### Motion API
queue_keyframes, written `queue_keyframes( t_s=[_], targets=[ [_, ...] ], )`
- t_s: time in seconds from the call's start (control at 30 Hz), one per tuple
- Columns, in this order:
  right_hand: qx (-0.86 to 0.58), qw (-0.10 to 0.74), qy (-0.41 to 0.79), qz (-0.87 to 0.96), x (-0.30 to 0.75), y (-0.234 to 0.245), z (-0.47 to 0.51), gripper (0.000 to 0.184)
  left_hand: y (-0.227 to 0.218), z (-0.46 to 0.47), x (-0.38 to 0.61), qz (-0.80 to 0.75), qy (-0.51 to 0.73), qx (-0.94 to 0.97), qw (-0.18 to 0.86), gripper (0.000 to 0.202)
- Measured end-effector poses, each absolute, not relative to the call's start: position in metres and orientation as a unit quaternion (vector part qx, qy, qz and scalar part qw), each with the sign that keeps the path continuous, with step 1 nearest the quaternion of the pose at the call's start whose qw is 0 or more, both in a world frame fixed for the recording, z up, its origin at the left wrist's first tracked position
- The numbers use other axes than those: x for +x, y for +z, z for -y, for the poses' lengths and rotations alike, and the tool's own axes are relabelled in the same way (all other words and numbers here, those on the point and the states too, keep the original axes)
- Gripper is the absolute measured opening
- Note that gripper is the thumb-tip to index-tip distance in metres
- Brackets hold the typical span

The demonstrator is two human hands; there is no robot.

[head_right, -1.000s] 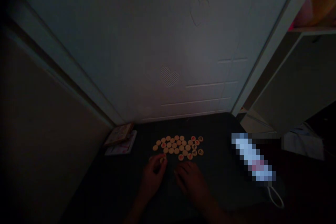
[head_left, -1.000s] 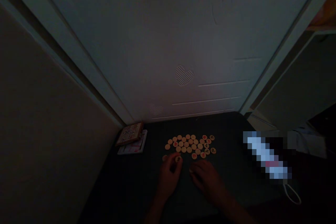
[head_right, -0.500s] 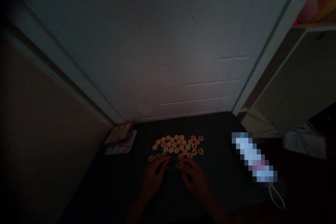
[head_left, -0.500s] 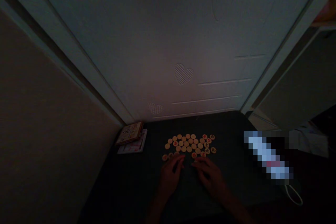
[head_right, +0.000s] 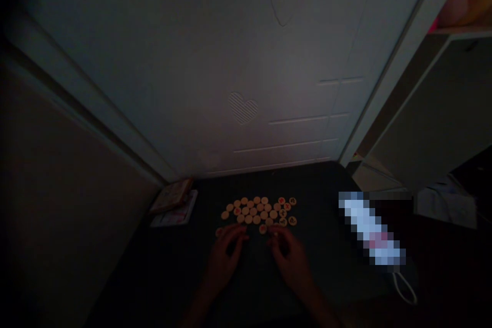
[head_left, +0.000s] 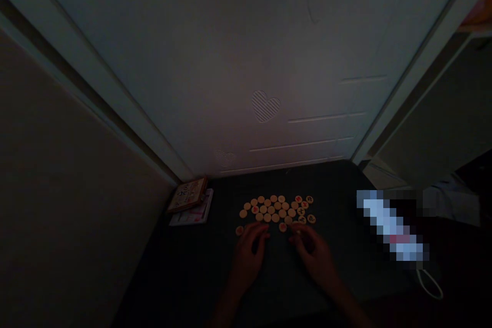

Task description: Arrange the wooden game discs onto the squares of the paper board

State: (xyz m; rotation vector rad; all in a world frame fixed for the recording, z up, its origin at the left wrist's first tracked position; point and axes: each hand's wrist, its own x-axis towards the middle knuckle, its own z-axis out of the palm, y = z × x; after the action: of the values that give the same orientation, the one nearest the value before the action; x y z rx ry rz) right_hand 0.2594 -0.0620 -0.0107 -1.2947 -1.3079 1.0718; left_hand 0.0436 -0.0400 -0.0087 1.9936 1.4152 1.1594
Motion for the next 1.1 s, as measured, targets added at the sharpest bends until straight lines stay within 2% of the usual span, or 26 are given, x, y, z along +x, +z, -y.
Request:
queue_keyframes(
  t_s=[0.27, 0.53, 0.87, 1.1],
  targets=[
    [-0.551, 0.492, 0.491, 0.463, 0.26, -0.012, 0.059, 0.042, -0.011, 0.041, 0.046, -0.512, 0.435, 0.698, 0.248, 0.026],
    [-0.542, 0.51, 0.491, 0.453, 0.26, -0.015, 0.059, 0.042, -0.005, 0.043, 0.045, -0.515, 0.423, 0.709, 0.231, 0.027],
    [-0.564, 0.486, 0.463, 0.481, 0.26, -0.01, 0.06, 0.043, -0.003, 0.041, 0.045, -0.517, 0.406, 0.726, 0.202, 0.024],
    [-0.565, 0.485, 0.451, 0.492, 0.259, -0.005, 0.06, 0.041, -0.002, 0.042, 0.046, -0.529, 0.404, 0.71, 0.232, 0.019]
  ],
)
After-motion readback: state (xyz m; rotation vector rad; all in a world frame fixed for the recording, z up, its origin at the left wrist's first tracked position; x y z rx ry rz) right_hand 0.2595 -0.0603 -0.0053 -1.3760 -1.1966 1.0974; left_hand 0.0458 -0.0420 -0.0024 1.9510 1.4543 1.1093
